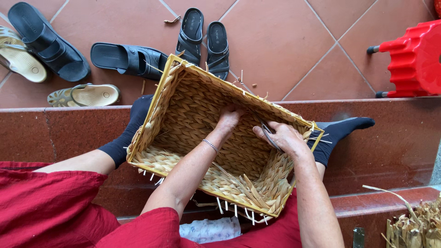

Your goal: The person trims the protruding ends of woven straw on a rectangular basket using shears. They rotate the basket to access different edges and cut the excess material flush with the frame.

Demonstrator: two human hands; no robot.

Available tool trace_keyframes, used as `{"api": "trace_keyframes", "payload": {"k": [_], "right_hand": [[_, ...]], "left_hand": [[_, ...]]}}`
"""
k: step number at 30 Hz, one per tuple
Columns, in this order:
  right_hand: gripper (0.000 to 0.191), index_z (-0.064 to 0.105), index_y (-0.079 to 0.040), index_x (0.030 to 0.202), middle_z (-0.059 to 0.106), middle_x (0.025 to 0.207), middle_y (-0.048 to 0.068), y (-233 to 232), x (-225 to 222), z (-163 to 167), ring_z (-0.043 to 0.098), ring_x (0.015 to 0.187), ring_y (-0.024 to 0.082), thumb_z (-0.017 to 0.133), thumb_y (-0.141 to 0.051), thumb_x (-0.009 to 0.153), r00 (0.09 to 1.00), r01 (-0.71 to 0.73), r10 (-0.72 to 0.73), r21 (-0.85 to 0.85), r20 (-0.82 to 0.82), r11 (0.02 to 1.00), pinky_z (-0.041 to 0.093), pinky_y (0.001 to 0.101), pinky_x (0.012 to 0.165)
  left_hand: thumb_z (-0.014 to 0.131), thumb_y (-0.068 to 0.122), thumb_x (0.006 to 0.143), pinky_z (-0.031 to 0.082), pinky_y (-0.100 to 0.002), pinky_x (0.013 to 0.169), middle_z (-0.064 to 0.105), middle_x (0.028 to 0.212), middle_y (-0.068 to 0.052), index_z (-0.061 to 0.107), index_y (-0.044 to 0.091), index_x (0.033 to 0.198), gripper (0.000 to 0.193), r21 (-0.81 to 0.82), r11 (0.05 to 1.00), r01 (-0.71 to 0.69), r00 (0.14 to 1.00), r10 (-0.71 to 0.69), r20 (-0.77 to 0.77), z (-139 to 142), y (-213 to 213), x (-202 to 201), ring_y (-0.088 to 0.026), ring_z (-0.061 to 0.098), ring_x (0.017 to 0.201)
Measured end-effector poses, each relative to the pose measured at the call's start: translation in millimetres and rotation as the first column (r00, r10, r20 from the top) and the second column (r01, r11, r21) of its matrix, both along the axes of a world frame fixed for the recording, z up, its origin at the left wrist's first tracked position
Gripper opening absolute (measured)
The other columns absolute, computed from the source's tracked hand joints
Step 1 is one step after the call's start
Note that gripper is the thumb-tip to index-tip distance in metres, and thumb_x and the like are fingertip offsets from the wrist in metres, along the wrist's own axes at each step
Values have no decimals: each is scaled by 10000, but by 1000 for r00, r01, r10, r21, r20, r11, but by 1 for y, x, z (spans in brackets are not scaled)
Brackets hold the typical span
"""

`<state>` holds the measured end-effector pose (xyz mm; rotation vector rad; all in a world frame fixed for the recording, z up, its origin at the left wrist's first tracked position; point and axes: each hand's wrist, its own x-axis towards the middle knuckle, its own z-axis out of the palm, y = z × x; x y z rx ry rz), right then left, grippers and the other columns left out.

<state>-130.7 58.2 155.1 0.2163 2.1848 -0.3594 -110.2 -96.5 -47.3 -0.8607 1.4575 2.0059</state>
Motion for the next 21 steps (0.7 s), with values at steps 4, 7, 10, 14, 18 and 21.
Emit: {"api": "trace_keyframes", "payload": {"k": [4,7,10,14,18,21], "right_hand": [[868,716,-198,1295,716,1248,193,-8,-6,-9,639,1244,359,597,-833,717,999,-26,28,47,-29,999,467,467,1081],[901,686,-189,1336,679,1309,199,-1,-11,-16,595,1295,365,601,-841,719,999,-22,23,59,-31,998,433,479,1105],[912,674,-183,1351,651,1356,198,7,-14,-25,567,1333,364,598,-846,729,999,-41,43,76,-21,996,414,482,1126],[894,646,-171,1383,645,1365,205,16,-21,-40,577,1320,371,602,-827,776,997,-44,48,55,-67,997,424,481,1125],[748,688,-185,1300,675,1272,213,21,-23,-45,623,1212,401,614,-745,811,989,-52,63,81,-137,995,466,496,1061],[683,767,-96,1105,740,1109,222,25,-19,-35,688,1121,399,588,-726,910,982,-109,126,125,-138,986,509,503,1025]], "left_hand": [[681,130,888,506,-318,710,695,846,-63,732,-2,960,158,-20,1000,-17,1000,17,8,-4,-6,-1,-148,587,729],[677,142,885,521,-305,750,715,871,-55,740,15,980,170,-18,1000,2,1000,-2,7,-9,-6,-5,-134,611,756],[684,134,869,523,-292,773,727,890,-53,744,13,978,173,-30,1000,-10,1000,9,-16,-15,1,-5,-124,626,783],[690,132,855,522,-314,754,722,879,-64,759,10,969,181,-62,998,-20,1000,19,-17,-25,17,-9,-143,613,776],[689,161,868,519,-332,796,736,924,-76,761,27,1001,202,-84,996,-4,1000,5,1,-32,28,-15,-164,626,826],[673,158,853,525,-330,849,757,978,-75,764,40,1038,238,-140,990,-1,1000,3,13,-29,29,-15,-170,663,882]]}}
